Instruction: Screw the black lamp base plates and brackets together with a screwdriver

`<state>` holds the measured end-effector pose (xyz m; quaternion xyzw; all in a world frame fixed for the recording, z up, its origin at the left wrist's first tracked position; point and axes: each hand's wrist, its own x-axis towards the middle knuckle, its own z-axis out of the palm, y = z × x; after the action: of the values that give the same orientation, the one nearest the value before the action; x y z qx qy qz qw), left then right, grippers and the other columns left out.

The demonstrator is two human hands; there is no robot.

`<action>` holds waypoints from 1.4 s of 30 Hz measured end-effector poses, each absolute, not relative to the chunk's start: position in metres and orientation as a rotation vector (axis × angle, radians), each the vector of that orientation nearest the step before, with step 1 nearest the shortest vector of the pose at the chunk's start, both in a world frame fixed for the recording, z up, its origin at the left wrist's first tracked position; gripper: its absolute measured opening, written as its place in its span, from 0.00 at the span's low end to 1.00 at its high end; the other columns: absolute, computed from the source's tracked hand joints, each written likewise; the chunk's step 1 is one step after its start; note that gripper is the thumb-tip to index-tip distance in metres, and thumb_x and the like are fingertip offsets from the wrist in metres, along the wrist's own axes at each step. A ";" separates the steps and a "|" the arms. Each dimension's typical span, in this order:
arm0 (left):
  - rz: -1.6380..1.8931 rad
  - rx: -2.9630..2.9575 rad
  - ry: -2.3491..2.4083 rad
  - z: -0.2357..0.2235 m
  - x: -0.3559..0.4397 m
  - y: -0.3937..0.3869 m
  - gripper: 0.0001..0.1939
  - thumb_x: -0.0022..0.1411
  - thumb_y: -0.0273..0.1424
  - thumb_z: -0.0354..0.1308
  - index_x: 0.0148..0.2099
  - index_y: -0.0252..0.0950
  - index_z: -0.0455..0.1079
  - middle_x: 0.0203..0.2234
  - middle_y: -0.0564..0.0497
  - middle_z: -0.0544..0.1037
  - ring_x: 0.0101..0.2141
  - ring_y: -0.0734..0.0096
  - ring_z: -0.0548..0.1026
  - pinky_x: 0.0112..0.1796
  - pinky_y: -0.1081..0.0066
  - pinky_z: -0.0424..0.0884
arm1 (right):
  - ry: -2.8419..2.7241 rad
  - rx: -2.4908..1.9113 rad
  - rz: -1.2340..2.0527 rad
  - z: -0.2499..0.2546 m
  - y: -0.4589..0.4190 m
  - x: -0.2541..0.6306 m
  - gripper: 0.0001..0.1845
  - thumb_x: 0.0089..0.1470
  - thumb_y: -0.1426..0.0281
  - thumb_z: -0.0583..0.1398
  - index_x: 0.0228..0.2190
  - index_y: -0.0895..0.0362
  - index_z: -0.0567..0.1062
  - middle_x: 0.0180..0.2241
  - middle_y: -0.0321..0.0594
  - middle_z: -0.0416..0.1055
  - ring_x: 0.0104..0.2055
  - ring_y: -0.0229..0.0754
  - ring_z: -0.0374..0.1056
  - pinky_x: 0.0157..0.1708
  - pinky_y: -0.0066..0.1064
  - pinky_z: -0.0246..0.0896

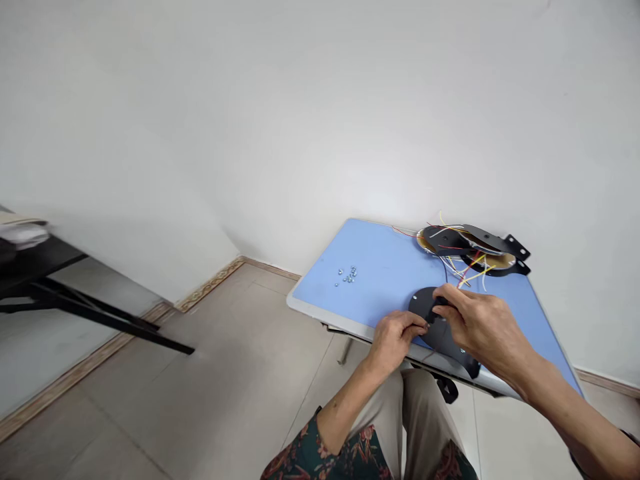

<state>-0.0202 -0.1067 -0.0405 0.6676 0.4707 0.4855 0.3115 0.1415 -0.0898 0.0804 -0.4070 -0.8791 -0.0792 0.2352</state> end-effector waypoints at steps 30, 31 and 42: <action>1.202 1.736 1.263 -0.034 -0.020 -0.106 0.09 0.65 0.23 0.58 0.39 0.38 0.80 0.37 0.53 0.85 0.41 0.68 0.80 0.48 0.71 0.73 | -2.370 -1.008 -0.121 0.064 -0.078 0.155 0.18 0.67 0.57 0.51 0.34 0.54 0.73 0.20 0.33 0.71 0.16 0.35 0.60 0.19 0.28 0.50; 1.200 1.740 1.259 -0.034 -0.020 -0.105 0.09 0.64 0.24 0.58 0.38 0.38 0.80 0.37 0.53 0.85 0.41 0.68 0.80 0.48 0.71 0.73 | -2.335 -1.018 -0.222 0.060 -0.077 0.155 0.21 0.66 0.53 0.51 0.30 0.54 0.71 0.16 0.32 0.67 0.14 0.35 0.58 0.18 0.28 0.47; 1.227 1.753 1.219 -0.035 -0.021 -0.105 0.08 0.64 0.23 0.60 0.39 0.37 0.80 0.38 0.53 0.85 0.42 0.70 0.81 0.48 0.73 0.72 | -2.415 -0.985 0.015 0.066 -0.078 0.154 0.19 0.68 0.56 0.49 0.41 0.52 0.74 0.23 0.33 0.74 0.15 0.35 0.61 0.18 0.27 0.55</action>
<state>-0.0208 -0.1046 -0.0353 0.6712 0.4668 0.4698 0.3329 0.1541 -0.0779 0.0659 -0.3641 -0.8933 0.0056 0.2635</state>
